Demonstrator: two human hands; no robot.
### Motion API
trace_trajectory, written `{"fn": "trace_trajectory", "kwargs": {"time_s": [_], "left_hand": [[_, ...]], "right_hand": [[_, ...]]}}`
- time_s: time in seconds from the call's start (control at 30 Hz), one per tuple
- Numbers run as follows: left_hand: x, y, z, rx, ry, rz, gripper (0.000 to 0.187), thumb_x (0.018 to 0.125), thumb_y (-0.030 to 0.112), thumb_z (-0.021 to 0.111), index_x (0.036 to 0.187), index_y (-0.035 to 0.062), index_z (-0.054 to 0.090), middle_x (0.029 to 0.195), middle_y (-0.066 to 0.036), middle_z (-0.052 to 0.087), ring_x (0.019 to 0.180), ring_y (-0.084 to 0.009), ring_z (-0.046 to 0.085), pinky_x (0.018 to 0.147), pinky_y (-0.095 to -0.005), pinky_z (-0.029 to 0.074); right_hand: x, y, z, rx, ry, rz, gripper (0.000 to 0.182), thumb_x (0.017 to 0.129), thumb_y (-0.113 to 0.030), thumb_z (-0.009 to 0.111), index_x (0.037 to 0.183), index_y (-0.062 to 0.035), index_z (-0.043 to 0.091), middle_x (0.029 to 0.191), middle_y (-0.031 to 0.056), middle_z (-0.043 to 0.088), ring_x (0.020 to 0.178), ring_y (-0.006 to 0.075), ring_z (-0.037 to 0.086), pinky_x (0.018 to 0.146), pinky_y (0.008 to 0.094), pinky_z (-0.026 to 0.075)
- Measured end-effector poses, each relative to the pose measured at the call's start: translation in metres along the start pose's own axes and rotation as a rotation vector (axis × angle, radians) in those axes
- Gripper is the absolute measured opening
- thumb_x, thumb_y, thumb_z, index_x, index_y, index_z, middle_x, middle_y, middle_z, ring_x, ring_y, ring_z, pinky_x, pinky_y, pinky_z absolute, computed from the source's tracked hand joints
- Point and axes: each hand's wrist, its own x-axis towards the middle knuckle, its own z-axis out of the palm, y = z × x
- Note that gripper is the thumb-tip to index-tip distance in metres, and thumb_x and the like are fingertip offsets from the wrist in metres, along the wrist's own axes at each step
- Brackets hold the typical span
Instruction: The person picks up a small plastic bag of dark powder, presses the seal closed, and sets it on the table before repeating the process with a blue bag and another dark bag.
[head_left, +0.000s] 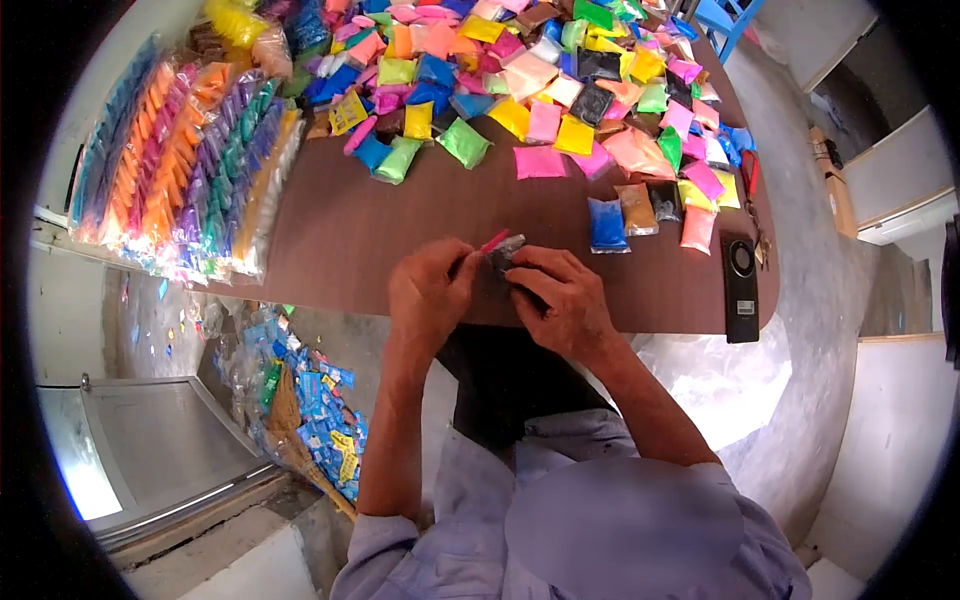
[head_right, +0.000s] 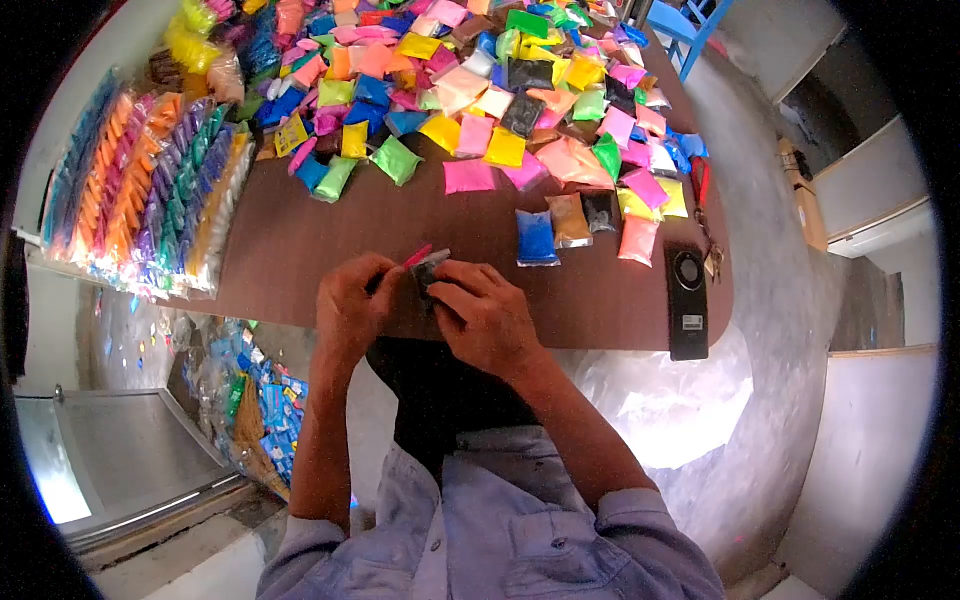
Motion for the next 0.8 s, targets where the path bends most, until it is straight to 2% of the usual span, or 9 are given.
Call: {"fn": "trace_trajectory", "kwargs": {"time_s": [0.1, 0.17, 0.3, 0.4, 0.47, 0.53, 0.57, 0.67, 0.8], "left_hand": [[-0.004, 0.015, -0.001, -0.179, -0.060, 0.031, 0.013, 0.091, 0.015, 0.074, 0.093, 0.0017, 0.072, 0.083, -0.016, 0.071, 0.073, -0.0339, 0.069, 0.065, -0.0406, 0.054], [-0.002, 0.015, 0.004, 0.062, -0.089, 0.091, 0.013, 0.092, 0.017, 0.072, 0.094, 0.0043, 0.073, 0.085, -0.016, 0.072, 0.078, -0.0343, 0.070, 0.068, -0.0424, 0.054], [0.012, -0.004, 0.007, 0.247, -0.092, 0.022, 0.016, 0.094, 0.023, 0.071, 0.097, 0.0075, 0.074, 0.088, -0.016, 0.072, 0.083, -0.0347, 0.071, 0.071, -0.0448, 0.054], [0.010, -0.024, 0.001, 0.174, 0.048, -0.069, 0.019, 0.095, 0.028, 0.069, 0.098, 0.0102, 0.076, 0.090, -0.016, 0.073, 0.083, -0.0356, 0.072, 0.072, -0.0468, 0.055], [0.003, -0.047, -0.003, 0.212, 0.346, -0.091, 0.017, 0.096, 0.027, 0.067, 0.091, 0.0112, 0.072, 0.085, -0.015, 0.072, 0.073, -0.0367, 0.070, 0.063, -0.0469, 0.053], [-0.001, -0.070, -0.018, 0.257, 0.447, -0.106, 0.013, 0.096, 0.023, 0.070, 0.092, 0.0100, 0.073, 0.082, -0.015, 0.072, 0.067, -0.0355, 0.070, 0.060, -0.0445, 0.054], [-0.005, -0.083, -0.025, 0.247, 0.463, -0.114, 0.013, 0.096, 0.023, 0.070, 0.092, 0.0100, 0.073, 0.082, -0.015, 0.072, 0.067, -0.0355, 0.070, 0.060, -0.0445, 0.054], [-0.009, -0.101, -0.036, 0.104, 0.540, -0.050, 0.013, 0.094, 0.015, 0.074, 0.095, 0.0025, 0.073, 0.081, -0.015, 0.071, 0.070, -0.0280, 0.070, 0.065, -0.0379, 0.055], [-0.007, -0.095, -0.032, 0.104, 0.562, -0.105, 0.010, 0.094, 0.013, 0.074, 0.094, 0.0031, 0.071, 0.081, -0.015, 0.070, 0.069, -0.0272, 0.069, 0.064, -0.0378, 0.054]], "right_hand": [[-0.001, 0.001, 0.001, 0.010, -0.009, -0.007, 0.026, 0.078, -0.005, 0.074, 0.104, -0.0058, 0.073, 0.118, 0.0118, 0.070, 0.105, 0.0333, 0.068, 0.091, 0.0419, 0.058], [0.001, 0.002, 0.001, 0.008, -0.007, -0.023, 0.026, 0.078, -0.005, 0.073, 0.104, -0.0059, 0.073, 0.118, 0.0116, 0.070, 0.105, 0.0335, 0.069, 0.091, 0.0421, 0.058], [0.001, 0.000, -0.001, -0.002, -0.022, -0.013, 0.026, 0.077, -0.006, 0.074, 0.103, -0.0068, 0.073, 0.116, 0.0113, 0.070, 0.104, 0.0337, 0.069, 0.089, 0.0427, 0.059], [0.002, -0.001, -0.001, -0.036, -0.010, -0.022, 0.025, 0.078, -0.008, 0.075, 0.103, -0.0074, 0.073, 0.116, 0.0107, 0.070, 0.107, 0.0341, 0.068, 0.089, 0.0429, 0.058], [0.004, -0.001, -0.002, -0.065, -0.009, -0.035, 0.025, 0.079, -0.010, 0.076, 0.104, -0.0076, 0.073, 0.118, 0.0105, 0.069, 0.109, 0.0345, 0.067, 0.091, 0.0431, 0.058], [0.004, -0.004, -0.004, -0.116, -0.048, -0.037, 0.038, 0.082, -0.016, 0.077, 0.118, -0.0074, 0.070, 0.131, 0.0122, 0.064, 0.123, 0.0361, 0.060, 0.101, 0.0472, 0.051], [0.004, -0.006, -0.005, -0.124, -0.056, -0.053, 0.038, 0.082, -0.016, 0.077, 0.118, -0.0074, 0.070, 0.131, 0.0122, 0.064, 0.123, 0.0361, 0.060, 0.101, 0.0472, 0.051], [0.002, -0.008, -0.006, -0.230, -0.245, -0.082, 0.068, 0.090, -0.033, 0.074, 0.146, -0.0029, 0.051, 0.152, 0.0176, 0.049, 0.142, 0.0372, 0.046, 0.116, 0.0528, 0.034], [0.004, -0.011, -0.002, -0.267, -0.327, -0.076, 0.070, 0.092, -0.039, 0.072, 0.147, -0.0006, 0.049, 0.153, 0.0194, 0.048, 0.143, 0.0385, 0.045, 0.117, 0.0534, 0.033]]}}
